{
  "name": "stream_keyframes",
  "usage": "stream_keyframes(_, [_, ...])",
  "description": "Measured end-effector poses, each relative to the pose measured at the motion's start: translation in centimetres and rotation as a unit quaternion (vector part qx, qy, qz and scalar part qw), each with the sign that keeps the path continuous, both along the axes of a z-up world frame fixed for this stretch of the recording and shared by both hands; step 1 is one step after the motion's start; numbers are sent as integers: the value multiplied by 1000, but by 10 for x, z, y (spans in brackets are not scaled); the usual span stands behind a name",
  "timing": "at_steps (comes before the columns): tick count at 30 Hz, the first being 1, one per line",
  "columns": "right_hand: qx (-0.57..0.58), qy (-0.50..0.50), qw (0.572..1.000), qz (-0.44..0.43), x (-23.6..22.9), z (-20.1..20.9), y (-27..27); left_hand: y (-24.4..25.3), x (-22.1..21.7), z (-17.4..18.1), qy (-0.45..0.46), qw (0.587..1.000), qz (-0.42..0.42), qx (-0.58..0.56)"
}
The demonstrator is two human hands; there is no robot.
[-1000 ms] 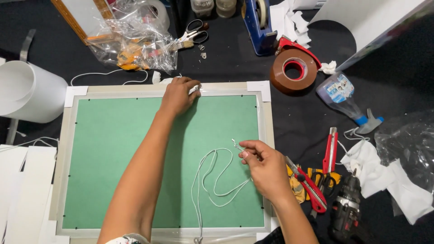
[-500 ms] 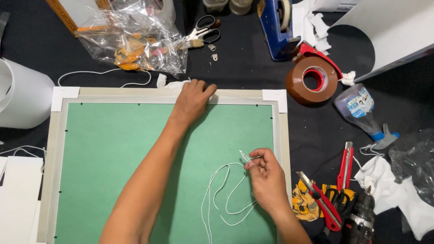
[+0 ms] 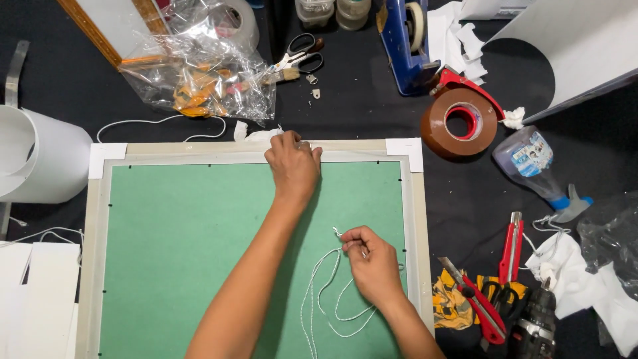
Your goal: The person untangles a white wire and threads it through metal eyelets on the back of a framed board. They pull the wire taut, tie a knot, and trim the excess with scissors. The wire is then adjusted and secured to the frame.
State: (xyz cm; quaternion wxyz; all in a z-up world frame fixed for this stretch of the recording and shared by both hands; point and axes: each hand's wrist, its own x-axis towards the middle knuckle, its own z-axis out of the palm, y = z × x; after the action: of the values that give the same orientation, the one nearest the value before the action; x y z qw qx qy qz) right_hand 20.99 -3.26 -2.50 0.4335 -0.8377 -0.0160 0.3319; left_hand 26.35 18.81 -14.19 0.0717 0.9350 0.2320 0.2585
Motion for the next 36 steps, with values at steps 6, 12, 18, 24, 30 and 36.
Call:
stream_keyframes(6, [7, 17, 1000, -18, 8, 2, 0, -6, 20, -4, 59, 987, 113, -98])
stream_keyframes(12, [38, 45, 997, -44, 11, 8, 3, -13, 39, -9, 125, 981, 145, -40])
stream_keyframes(18, [39, 42, 997, -47, 14, 3, 1, -20, 47, -6, 161, 973, 161, -40])
stream_keyframes(24, [41, 44, 997, -47, 16, 7, 2, -20, 47, -9, 161, 973, 156, -60])
stream_keyframes(30, [42, 60, 995, -72, 15, 7, 4, -17, 16, -7, -22, 994, 105, -21])
stream_keyframes(36, [70, 2, 994, -80, 10, -1, 5, -11, -11, 0, -136, 987, 19, -81])
